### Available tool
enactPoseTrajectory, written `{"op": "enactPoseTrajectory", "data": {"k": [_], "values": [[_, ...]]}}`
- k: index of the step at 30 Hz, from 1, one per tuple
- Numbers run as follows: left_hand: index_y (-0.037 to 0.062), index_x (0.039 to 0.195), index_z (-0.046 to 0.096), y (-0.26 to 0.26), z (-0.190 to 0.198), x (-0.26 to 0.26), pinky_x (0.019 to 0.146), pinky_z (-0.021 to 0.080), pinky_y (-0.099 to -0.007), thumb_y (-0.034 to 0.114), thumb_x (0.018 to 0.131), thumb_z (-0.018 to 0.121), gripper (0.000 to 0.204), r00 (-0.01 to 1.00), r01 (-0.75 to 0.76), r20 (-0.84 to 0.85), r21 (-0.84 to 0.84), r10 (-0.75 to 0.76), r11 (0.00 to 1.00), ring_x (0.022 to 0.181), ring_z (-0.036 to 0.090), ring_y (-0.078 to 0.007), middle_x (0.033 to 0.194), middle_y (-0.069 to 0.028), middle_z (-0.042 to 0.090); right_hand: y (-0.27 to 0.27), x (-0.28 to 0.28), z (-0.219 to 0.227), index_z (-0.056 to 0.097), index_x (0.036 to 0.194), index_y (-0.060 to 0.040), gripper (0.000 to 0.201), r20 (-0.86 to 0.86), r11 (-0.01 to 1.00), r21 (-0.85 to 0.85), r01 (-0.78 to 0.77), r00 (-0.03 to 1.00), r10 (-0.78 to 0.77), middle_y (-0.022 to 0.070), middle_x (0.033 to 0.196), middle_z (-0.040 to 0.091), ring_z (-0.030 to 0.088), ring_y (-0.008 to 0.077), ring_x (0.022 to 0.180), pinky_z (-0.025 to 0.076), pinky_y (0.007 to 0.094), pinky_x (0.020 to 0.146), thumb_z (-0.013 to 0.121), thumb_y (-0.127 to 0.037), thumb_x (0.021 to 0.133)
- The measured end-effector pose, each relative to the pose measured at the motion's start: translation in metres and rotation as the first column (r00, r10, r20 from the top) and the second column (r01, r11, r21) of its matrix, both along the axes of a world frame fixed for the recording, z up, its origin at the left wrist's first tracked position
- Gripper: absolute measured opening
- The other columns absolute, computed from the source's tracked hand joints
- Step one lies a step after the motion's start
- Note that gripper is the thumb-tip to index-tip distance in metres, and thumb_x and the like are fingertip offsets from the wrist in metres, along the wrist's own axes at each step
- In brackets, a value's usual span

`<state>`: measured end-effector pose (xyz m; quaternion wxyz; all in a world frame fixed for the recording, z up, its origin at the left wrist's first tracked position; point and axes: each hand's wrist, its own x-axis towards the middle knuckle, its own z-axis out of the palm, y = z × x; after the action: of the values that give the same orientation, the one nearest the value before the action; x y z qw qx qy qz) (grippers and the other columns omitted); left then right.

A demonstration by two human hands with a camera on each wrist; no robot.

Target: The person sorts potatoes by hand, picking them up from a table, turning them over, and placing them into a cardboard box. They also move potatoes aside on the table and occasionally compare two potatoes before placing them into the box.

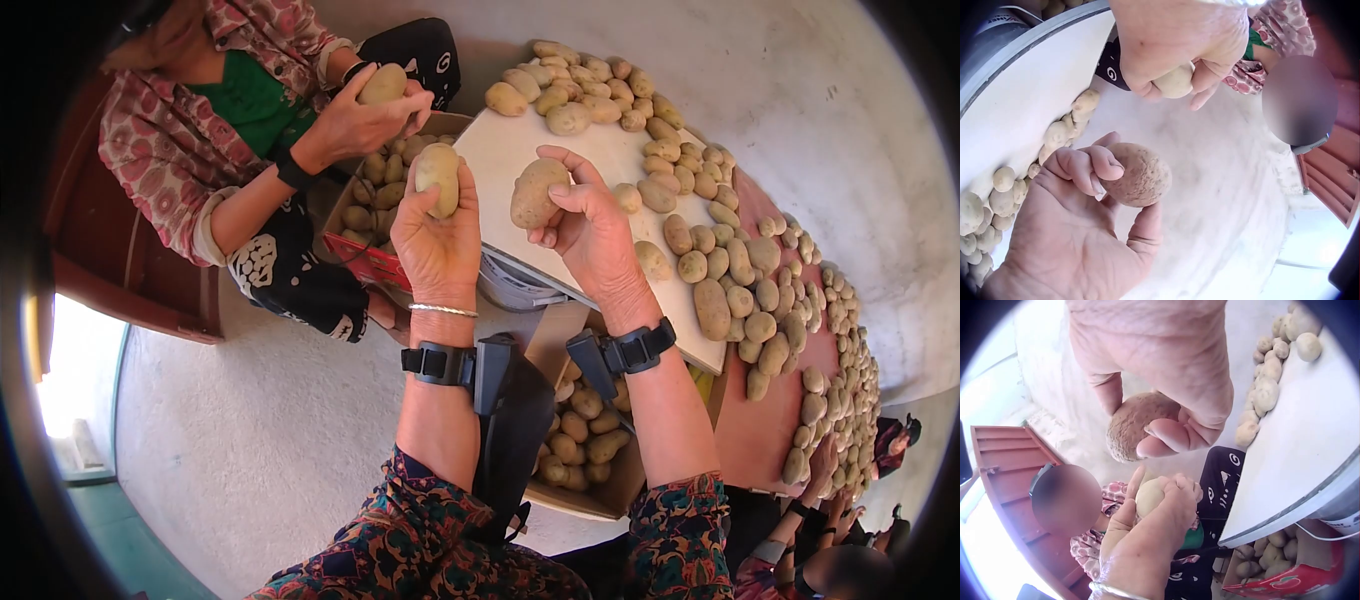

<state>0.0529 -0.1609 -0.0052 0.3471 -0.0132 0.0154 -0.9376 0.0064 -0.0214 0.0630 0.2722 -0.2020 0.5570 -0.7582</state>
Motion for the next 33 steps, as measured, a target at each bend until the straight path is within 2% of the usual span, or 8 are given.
{"op": "enactPoseTrajectory", "data": {"k": [11, 16, 23, 26, 28, 29, 31, 33], "values": [[-0.0048, 0.132, 0.046, -0.004, 0.003, -0.007, 0.110, 0.042, -0.0435, 0.001, 0.090, 0.055, 0.044, 0.971, 0.184, -0.185, 0.166, -0.152, 0.969, 0.125, 0.050, -0.0312, 0.131, -0.0174, 0.052, 0.001, -0.008, 0.002, 0.044, 0.137, -0.0094, 0.060, 0.000, 1.000, -0.005, 0.019, 1.000, -0.019, 0.0193, 0.119, 0.059, 0.057, 0.0174, 0.088, 0.046, 0.0266, 0.067, 0.062, -0.026, 0.083], [-0.0010, 0.145, 0.033, 0.009, 0.009, -0.006, 0.107, 0.041, -0.0343, -0.004, 0.085, 0.062, 0.067, 0.983, -0.078, 0.148, -0.211, 0.111, 0.974, 0.120, 0.051, -0.0216, 0.131, -0.0108, 0.050, 0.001, -0.006, 0.003, 0.044, 0.137, -0.0096, 0.061, -0.007, 1.000, 0.015, 0.024, 1.000, -0.024, 0.0189, 0.119, 0.059, 0.056, 0.0175, 0.087, 0.045, 0.0265, 0.067, 0.062, -0.028, 0.082], [-0.0005, 0.148, 0.029, 0.012, 0.011, -0.002, 0.105, 0.042, -0.0341, -0.010, 0.082, 0.065, 0.075, 0.983, -0.088, 0.121, -0.337, 0.136, 0.937, 0.120, 0.050, -0.0196, 0.131, -0.0093, 0.050, 0.003, -0.001, 0.005, 0.044, 0.137, -0.0093, 0.061, -0.038, 1.000, 0.018, 0.006, 0.999, -0.005, 0.0180, 0.119, 0.059, 0.056, 0.0173, 0.088, 0.044, 0.0265, 0.067, 0.062, -0.029, 0.083], [0.0039, 0.143, 0.039, 0.009, 0.011, 0.002, 0.106, 0.041, -0.0368, 0.005, 0.092, 0.063, 0.056, 0.982, -0.089, 0.136, -0.297, 0.134, 0.951, 0.121, 0.053, -0.0204, 0.128, -0.0087, 0.055, -0.002, 0.004, 0.005, 0.044, 0.138, -0.0088, 0.059, -0.040, 0.998, 0.035, 0.043, 0.998, -0.042, 0.0155, 0.115, 0.060, 0.056, 0.0175, 0.084, 0.044, 0.0265, 0.066, 0.062, -0.027, 0.085], [0.0053, 0.144, 0.037, 0.008, 0.007, 0.007, 0.107, 0.041, -0.0429, 0.023, 0.101, 0.052, 0.049, 0.998, 0.046, 0.052, -0.058, -0.043, 0.997, 0.123, 0.052, -0.0236, 0.131, -0.0095, 0.054, -0.005, 0.005, 0.003, 0.043, 0.139, -0.0077, 0.057, -0.049, 0.998, 0.031, 0.047, 0.998, -0.045, 0.0120, 0.104, 0.060, 0.057, 0.0172, 0.077, 0.044, 0.0269, 0.065, 0.060, -0.024, 0.087], [0.0053, 0.144, 0.037, 0.007, 0.006, 0.008, 0.107, 0.041, -0.0429, 0.023, 0.101, 0.052, 0.049, 0.998, 0.049, 0.050, -0.058, -0.046, 0.997, 0.123, 0.052, -0.0236, 0.131, -0.0095, 0.054, -0.006, 0.006, 0.003, 0.043, 0.140, -0.0066, 0.054, -0.060, 0.998, 0.026, 0.049, 0.997, -0.047, 0.0085, 0.094, 0.060, 0.059, 0.0170, 0.071, 0.045, 0.0274, 0.064, 0.059, -0.021, 0.090], [0.0062, 0.144, 0.037, 0.006, 0.004, 0.009, 0.108, 0.039, -0.0473, 0.036, 0.104, 0.041, 0.050, 0.994, 0.110, 0.034, -0.103, -0.107, 0.989, 0.125, 0.051, -0.0263, 0.135, -0.0099, 0.052, -0.009, 0.008, 0.006, 0.042, 0.141, -0.0068, 0.054, -0.060, 0.998, 0.033, 0.050, 0.997, -0.048, 0.0085, 0.094, 0.061, 0.059, 0.0169, 0.071, 0.045, 0.0269, 0.063, 0.058, -0.021, 0.091], [0.0070, 0.144, 0.038, 0.007, 0.004, 0.009, 0.108, 0.039, -0.0471, 0.037, 0.104, 0.040, 0.050, 0.990, 0.135, 0.042, -0.122, -0.131, 0.983, 0.126, 0.050, -0.0264, 0.136, -0.0096, 0.051, -0.011, 0.011, 0.009, 0.042, 0.142, -0.0070, 0.053, -0.056, 0.998, 0.039, 0.048, 0.997, -0.046, 0.0086, 0.094, 0.061, 0.060, 0.0168, 0.072, 0.045, 0.0264, 0.063, 0.057, -0.021, 0.093]]}}
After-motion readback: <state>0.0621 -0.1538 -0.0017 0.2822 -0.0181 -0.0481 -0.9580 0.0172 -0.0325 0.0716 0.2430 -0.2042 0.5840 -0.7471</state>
